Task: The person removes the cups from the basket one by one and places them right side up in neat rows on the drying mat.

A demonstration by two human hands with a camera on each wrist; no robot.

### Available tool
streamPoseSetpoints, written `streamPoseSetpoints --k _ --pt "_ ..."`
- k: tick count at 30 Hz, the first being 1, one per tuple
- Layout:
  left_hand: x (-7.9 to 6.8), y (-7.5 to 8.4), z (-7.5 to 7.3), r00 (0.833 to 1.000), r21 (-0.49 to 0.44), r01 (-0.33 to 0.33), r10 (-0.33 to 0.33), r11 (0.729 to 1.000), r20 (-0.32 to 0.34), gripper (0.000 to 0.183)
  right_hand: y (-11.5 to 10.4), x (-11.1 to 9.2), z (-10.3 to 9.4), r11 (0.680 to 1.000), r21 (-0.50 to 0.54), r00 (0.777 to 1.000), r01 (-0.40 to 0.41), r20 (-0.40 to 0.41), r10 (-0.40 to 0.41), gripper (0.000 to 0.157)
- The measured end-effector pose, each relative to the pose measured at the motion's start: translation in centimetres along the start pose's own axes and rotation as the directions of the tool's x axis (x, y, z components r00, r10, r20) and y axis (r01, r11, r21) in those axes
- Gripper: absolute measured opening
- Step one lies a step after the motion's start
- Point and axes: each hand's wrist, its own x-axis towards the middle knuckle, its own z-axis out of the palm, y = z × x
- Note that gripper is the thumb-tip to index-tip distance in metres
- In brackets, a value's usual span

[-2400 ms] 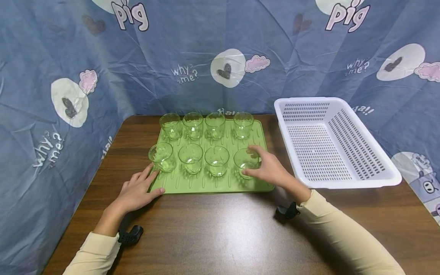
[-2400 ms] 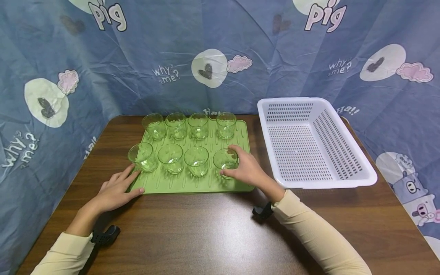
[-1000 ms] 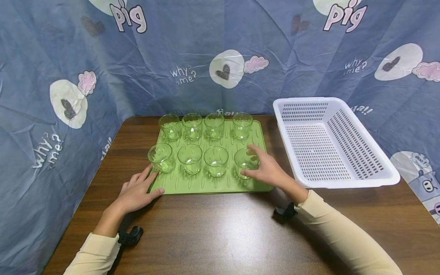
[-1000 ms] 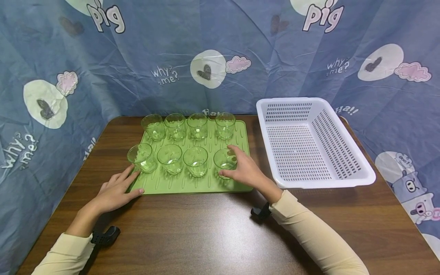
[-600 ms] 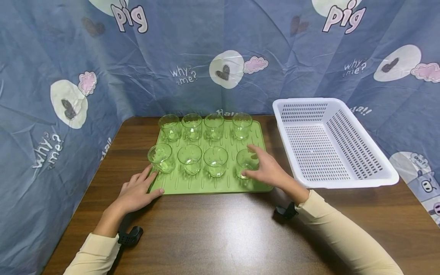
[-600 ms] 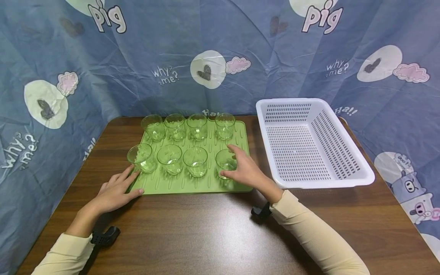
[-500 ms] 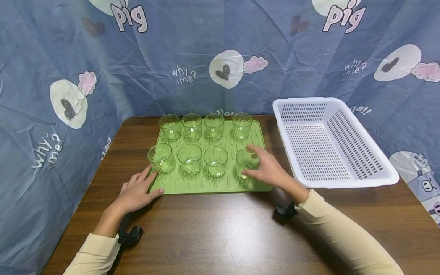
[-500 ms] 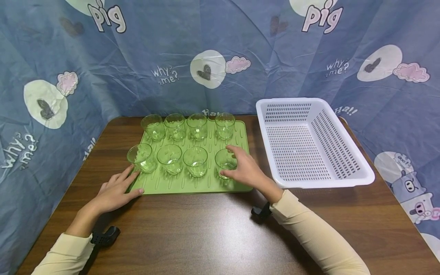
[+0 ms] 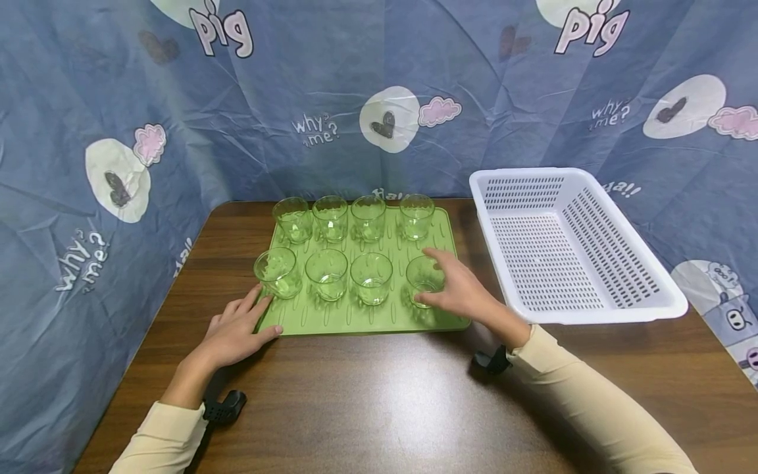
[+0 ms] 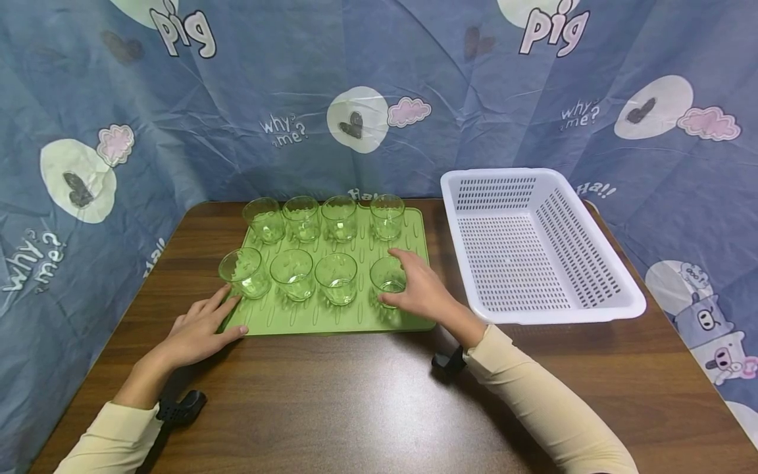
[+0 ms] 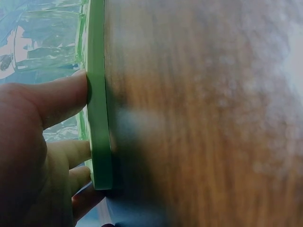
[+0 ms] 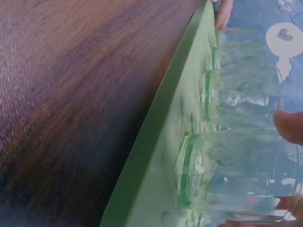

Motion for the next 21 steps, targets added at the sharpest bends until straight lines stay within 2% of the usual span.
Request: streamPoseSetpoints --k 7,12,15,18,21 --pt "0.2 0.0 -0.1 1.000 -0.004 -0.003 0.003 1.000 0.002 0.078 -0.1 -0.3 -0.2 0.996 -0.060 0.998 0.061 -0.027 -0.063 0.097" --pt "0.3 -0.1 -0.2 1.000 -0.005 -0.008 0.008 1.000 0.003 0.079 -0.8 -1.2 -0.8 0.970 -0.187 0.980 0.158 -0.094 -0.177 0.092" --pt "0.2 -0.3 -0.3 1.000 -0.012 -0.009 0.009 1.000 -0.002 0.078 -1.7 -2.1 -1.7 0.933 -0.270 0.948 0.238 -0.146 -0.284 0.083" --pt "-0.1 -0.4 -0.7 1.000 -0.022 -0.003 0.003 1.000 -0.013 0.076 -2.4 -2.9 -3.1 0.886 -0.342 0.898 0.314 -0.197 -0.394 0.068" --pt "-1.1 -0.2 -1.5 0.999 -0.018 0.009 -0.010 1.000 -0.035 0.074 -2.6 -3.7 -4.7 0.846 -0.383 0.847 0.371 -0.233 -0.477 0.057"
